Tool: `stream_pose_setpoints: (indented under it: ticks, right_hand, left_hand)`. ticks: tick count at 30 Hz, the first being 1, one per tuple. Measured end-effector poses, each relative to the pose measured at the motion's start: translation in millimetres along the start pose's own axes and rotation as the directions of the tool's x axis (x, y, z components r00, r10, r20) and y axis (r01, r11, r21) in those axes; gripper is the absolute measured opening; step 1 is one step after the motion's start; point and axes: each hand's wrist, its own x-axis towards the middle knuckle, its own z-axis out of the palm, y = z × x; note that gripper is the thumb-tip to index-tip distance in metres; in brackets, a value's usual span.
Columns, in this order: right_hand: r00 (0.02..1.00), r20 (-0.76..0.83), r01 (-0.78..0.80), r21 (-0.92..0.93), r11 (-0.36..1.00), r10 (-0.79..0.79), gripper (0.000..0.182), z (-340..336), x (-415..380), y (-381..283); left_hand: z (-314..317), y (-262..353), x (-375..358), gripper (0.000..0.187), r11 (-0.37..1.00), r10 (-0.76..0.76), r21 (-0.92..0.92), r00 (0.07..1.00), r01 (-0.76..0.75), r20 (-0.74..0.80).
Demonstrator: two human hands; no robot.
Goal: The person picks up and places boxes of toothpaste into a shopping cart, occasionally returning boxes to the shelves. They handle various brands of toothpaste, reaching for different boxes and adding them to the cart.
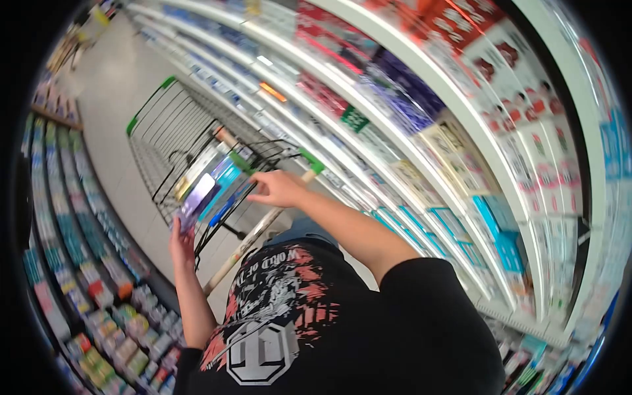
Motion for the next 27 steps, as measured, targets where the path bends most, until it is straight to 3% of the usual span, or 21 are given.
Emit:
stream_pose_setpoints:
  ticks: [1,2,4,6,7,8,10,11,15,18,19,20,21,22,23,24,26,27]
  right_hand:
    - [0.999,-0.032,0.030,0.134,0.991,-0.026,0.063,-5,-3,-4]
    - [0.998,-0.068,0.023,0.130,0.991,-0.014,0.063,-11,-11,-10]
    - [0.949,-0.235,0.258,0.204,0.944,-0.209,0.083,-20,-24,-30]
    - [0.889,-0.183,0.414,-0.075,0.907,-0.420,0.096,-35,-38,-42]
    - [0.840,-0.201,0.483,-0.148,0.863,-0.504,0.083,-39,-45,-46]
    - [0.839,-0.211,0.478,-0.153,0.865,-0.501,0.083,-45,-53,-49]
    - [0.902,-0.013,0.406,-0.312,0.859,-0.431,0.062,-57,-73,-58]
    - [0.911,-0.065,0.356,-0.376,0.856,-0.407,0.046,-64,-86,-68]
    - [0.944,-0.028,0.273,-0.496,0.824,-0.329,0.042,-87,-121,-74]
    - [0.871,-0.352,0.108,-0.543,0.833,-0.343,0.040,-122,-150,-69]
    - [0.829,-0.420,0.077,-0.568,0.819,-0.369,0.041,-139,-160,-64]
    - [0.781,-0.519,-0.041,-0.600,0.799,-0.349,0.042,-153,-170,-67]
    - [0.718,-0.609,-0.160,-0.615,0.772,-0.336,0.043,-166,-180,-70]
    - [0.673,-0.658,-0.266,-0.641,0.720,-0.337,0.045,-179,-188,-67]
    - [0.623,-0.703,-0.372,-0.652,0.660,-0.344,0.048,-190,-193,-65]
    - [0.624,-0.702,-0.373,-0.655,0.657,-0.345,0.048,-199,-197,-64]
    - [0.515,-0.737,-0.522,-0.675,0.522,-0.439,0.050,-211,-201,-63]
    - [0.516,-0.736,-0.522,-0.676,0.521,-0.438,0.050,-214,-202,-62]
  left_hand:
    - [-3,-7,0,0.050,1.000,-0.009,0.011,1.000,0.009,0.023]
    - [-2,-10,-5,0.050,1.000,-0.007,0.024,0.998,0.006,0.058]
    - [15,-18,-22,0.045,0.998,0.009,0.064,0.995,-0.015,0.099]
    - [53,-4,-58,0.042,0.991,-0.053,0.126,0.985,0.032,0.164]
    - [66,-6,-66,0.041,0.990,-0.067,0.133,0.985,0.045,0.160]
    - [76,-5,-73,0.040,0.986,-0.085,0.161,0.977,0.053,0.197]
    - [92,-2,-82,0.040,0.980,-0.104,0.193,0.959,0.053,0.263]
    - [98,-1,-84,0.040,0.979,-0.105,0.196,0.958,0.052,0.268]
    - [120,-8,-87,0.046,0.960,-0.144,0.280,0.900,0.026,0.411]
    - [127,-25,-84,0.056,0.944,-0.135,0.328,0.864,-0.037,0.485]
    - [129,-33,-89,0.058,0.789,0.017,0.505,0.834,-0.349,0.551]
    - [127,-40,-91,0.060,0.514,0.136,0.606,0.756,-0.607,0.641]
    - [122,-48,-89,0.065,0.288,0.160,0.613,0.668,-0.735,0.726]
    - [121,-50,-89,0.065,0.291,0.163,0.611,0.667,-0.736,0.727]
    - [121,-51,-89,0.061,0.078,0.044,0.639,0.643,-0.765,0.764]
    - [120,-52,-89,0.058,-0.137,-0.082,0.617,0.629,-0.775,0.773]
    - [116,-63,-79,0.053,-0.121,-0.098,0.659,0.670,-0.742,0.736]
    - [115,-66,-77,0.047,-0.109,-0.114,0.701,0.710,-0.705,0.695]
